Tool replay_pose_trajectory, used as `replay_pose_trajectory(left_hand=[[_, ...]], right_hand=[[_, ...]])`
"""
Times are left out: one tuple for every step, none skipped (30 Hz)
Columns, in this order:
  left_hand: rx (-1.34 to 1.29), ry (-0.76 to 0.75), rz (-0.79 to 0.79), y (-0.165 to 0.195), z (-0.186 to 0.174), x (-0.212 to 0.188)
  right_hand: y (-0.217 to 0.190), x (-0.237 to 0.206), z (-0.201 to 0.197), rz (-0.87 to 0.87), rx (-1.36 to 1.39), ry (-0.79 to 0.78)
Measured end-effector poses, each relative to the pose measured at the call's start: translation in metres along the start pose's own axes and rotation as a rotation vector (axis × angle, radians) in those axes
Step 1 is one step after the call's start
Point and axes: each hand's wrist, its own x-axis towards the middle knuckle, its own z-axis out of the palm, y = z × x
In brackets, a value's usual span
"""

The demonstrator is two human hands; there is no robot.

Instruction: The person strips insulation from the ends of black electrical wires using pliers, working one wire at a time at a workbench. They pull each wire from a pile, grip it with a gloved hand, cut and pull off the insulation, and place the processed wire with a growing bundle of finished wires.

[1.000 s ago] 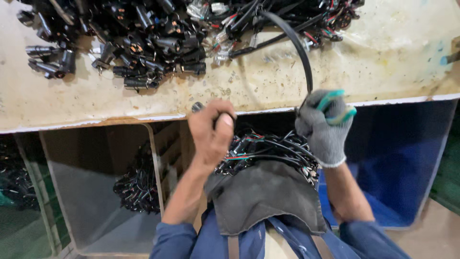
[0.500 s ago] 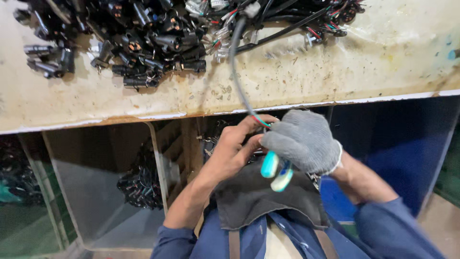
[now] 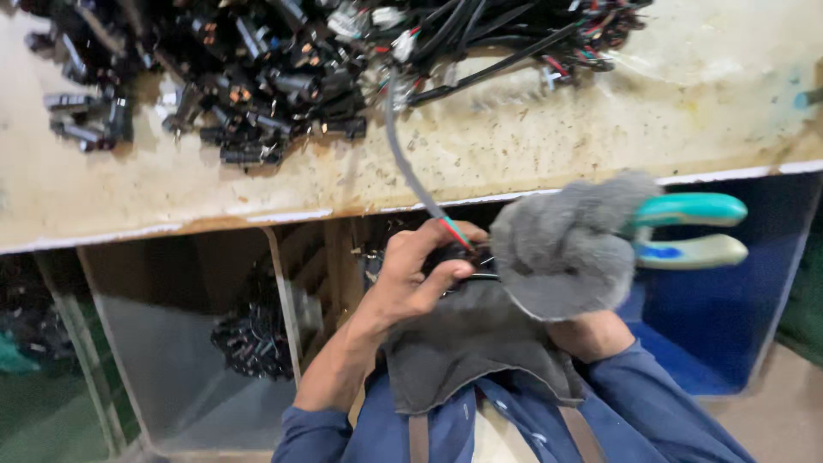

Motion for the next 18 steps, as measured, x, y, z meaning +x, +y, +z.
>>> replay_pose_trajectory(left_hand=[[-0.008, 0.014, 0.033, 0.000, 0.000, 0.002], [-0.014, 0.035, 0.067, 0.001, 0.000, 0.004], [0.002, 0.040, 0.072, 0.003, 0.000, 0.007], [0.020, 0.051, 0.075, 0.005, 0.000, 0.009], [0.041, 0.065, 0.081, 0.007, -0.002, 0.013], [0.184, 0.052, 0.131, 0.009, -0.004, 0.017], [0.325, 0.035, 0.178, 0.010, -0.007, 0.021], [0.468, 0.017, 0.228, 0.010, -0.011, 0.028], [0.586, -0.027, 0.172, 0.008, -0.015, 0.036], [0.704, -0.071, 0.114, 0.005, -0.019, 0.044], [0.823, -0.107, 0.057, 0.001, -0.022, 0.054], [0.891, -0.077, 0.098, -0.006, -0.025, 0.067], [0.956, -0.050, 0.132, -0.012, -0.025, 0.079], [1.023, -0.026, 0.171, -0.019, -0.023, 0.089], [1.063, -0.017, 0.192, -0.024, -0.020, 0.098], [1.100, -0.015, 0.215, -0.028, -0.017, 0.106], [1.132, -0.016, 0.237, -0.030, -0.013, 0.109], [1.117, -0.004, 0.269, -0.031, -0.011, 0.109]], right_hand=[[0.002, 0.004, 0.008, -0.008, 0.029, -0.032], [0.003, 0.008, 0.015, -0.010, 0.059, -0.070], [0.005, 0.013, 0.020, -0.014, 0.100, -0.043], [0.006, 0.018, 0.024, -0.011, 0.142, -0.019], [0.006, 0.024, 0.025, -0.008, 0.186, 0.000], [0.004, 0.031, 0.025, 0.050, 0.158, 0.047], [0.002, 0.038, 0.025, 0.106, 0.129, 0.099], [-0.003, 0.047, 0.024, 0.157, 0.102, 0.149], [-0.007, 0.056, 0.024, 0.016, -0.133, 0.115], [-0.015, 0.067, 0.025, -0.078, -0.289, 0.090], [-0.021, 0.079, 0.026, -0.176, -0.444, 0.081], [-0.030, 0.092, 0.028, -0.213, -0.587, 0.062], [-0.039, 0.105, 0.030, -0.254, -0.728, 0.048], [-0.044, 0.122, 0.031, -0.343, -0.974, -0.054], [-0.049, 0.139, 0.031, -0.462, -1.203, -0.140], [-0.050, 0.159, 0.029, -0.636, -1.470, -0.302], [-0.050, 0.180, 0.026, -0.802, -1.740, -0.468], [-0.047, 0.201, 0.022, -0.961, -2.011, -0.642]])
